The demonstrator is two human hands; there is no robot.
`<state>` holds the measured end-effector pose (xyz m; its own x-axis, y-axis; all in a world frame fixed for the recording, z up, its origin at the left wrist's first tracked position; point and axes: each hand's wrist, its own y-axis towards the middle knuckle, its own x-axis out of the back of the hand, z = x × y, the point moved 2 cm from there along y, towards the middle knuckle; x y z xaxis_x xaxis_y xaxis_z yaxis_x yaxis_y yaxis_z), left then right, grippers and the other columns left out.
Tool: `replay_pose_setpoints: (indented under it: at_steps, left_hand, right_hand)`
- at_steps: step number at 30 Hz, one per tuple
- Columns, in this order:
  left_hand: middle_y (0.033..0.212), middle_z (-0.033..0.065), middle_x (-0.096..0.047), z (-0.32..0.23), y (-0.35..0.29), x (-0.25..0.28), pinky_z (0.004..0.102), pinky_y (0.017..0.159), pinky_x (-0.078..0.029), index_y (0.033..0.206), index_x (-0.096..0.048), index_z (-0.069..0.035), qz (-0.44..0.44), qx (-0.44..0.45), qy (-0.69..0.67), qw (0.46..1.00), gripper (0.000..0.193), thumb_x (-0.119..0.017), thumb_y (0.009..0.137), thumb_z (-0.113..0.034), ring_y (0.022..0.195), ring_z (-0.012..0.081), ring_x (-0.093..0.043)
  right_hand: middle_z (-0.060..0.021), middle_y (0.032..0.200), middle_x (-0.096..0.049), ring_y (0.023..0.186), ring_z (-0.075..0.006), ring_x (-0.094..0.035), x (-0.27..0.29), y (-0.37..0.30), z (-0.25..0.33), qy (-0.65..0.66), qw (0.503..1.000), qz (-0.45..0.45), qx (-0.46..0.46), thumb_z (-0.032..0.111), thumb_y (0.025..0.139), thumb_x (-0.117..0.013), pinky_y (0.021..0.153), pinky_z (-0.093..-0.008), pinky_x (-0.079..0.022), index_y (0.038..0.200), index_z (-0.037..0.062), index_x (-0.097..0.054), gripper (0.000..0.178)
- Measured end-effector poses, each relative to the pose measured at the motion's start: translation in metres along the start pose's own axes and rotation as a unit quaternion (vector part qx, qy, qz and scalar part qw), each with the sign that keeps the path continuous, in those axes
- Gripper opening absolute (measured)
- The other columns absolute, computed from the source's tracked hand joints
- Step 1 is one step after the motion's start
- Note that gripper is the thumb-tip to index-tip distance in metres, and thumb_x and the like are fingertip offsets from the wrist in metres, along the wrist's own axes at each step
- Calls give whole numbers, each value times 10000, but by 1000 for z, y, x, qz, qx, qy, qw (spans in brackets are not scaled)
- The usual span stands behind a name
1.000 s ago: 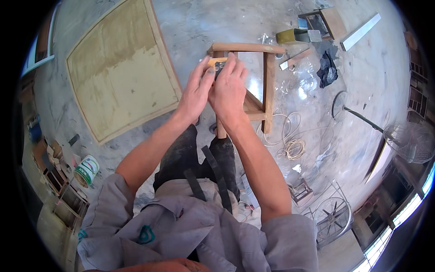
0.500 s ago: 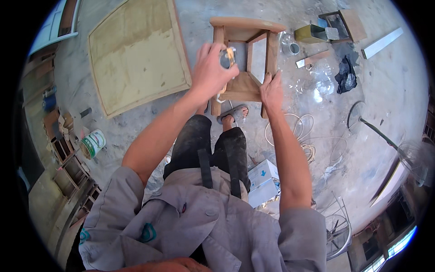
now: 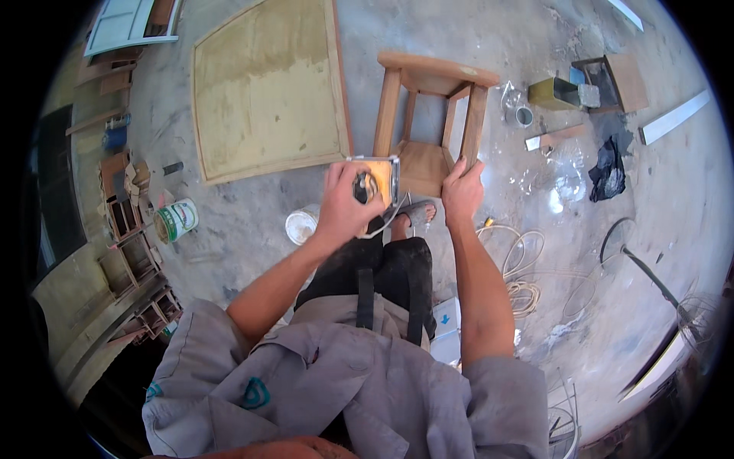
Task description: The person uses an electric sander to smooth the surfaces of a wooden drawer and a small wooden stool. They work on the drawer front and sides, then move to the stool, sanding the legs, seat frame, and underside.
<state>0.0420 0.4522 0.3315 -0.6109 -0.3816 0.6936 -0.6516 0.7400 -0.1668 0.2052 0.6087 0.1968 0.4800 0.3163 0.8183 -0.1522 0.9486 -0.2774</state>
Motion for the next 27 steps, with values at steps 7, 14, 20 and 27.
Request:
replay_pose_setpoints:
  at_steps: [7, 14, 20, 27]
  left_hand:
    - [1152, 172, -570, -9, 142, -3, 416, 967, -493, 1138, -663, -79, -4, -21, -16, 1000, 464, -779, 734, -277, 1086, 357, -599]
    - [1134, 163, -591, -5, 198, 11, 398, 955, -500, 1128, -680, -82, 15, -27, 9, 999, 477, -772, 736, -336, 1065, 334, -614]
    - [1074, 144, -599, 23, 141, 17, 378, 911, -501, 1066, -664, -66, 3, -24, -37, 999, 372, -771, 740, -209, 1027, 304, -618]
    - [1067, 135, -599, 51, -4, 19, 395, 954, -482, 1062, -640, -53, 1, -19, -17, 1000, 353, -751, 730, -99, 1050, 305, -607]
  right_hand:
    - [-345, 857, -682, 806, -558, -657, 4, 0, 1, -4, 1000, 0, -1, 397, 1064, -479, 705, -627, -500, 1166, 11, -484, 400]
    - [-342, 840, -681, 801, -552, -659, 0, 2, 1, 10, 1000, -3, 1, 388, 1061, -490, 699, -629, -500, 1146, 3, -487, 394]
    - [-353, 828, -670, 799, -578, -638, -3, 3, -3, 10, 1000, -21, 9, 413, 1072, -465, 691, -649, -476, 1126, 16, -493, 402]
    - [-346, 840, -682, 806, -559, -659, -4, 3, -2, -41, 999, -10, -14, 402, 1070, -474, 711, -627, -499, 1118, -8, -481, 413]
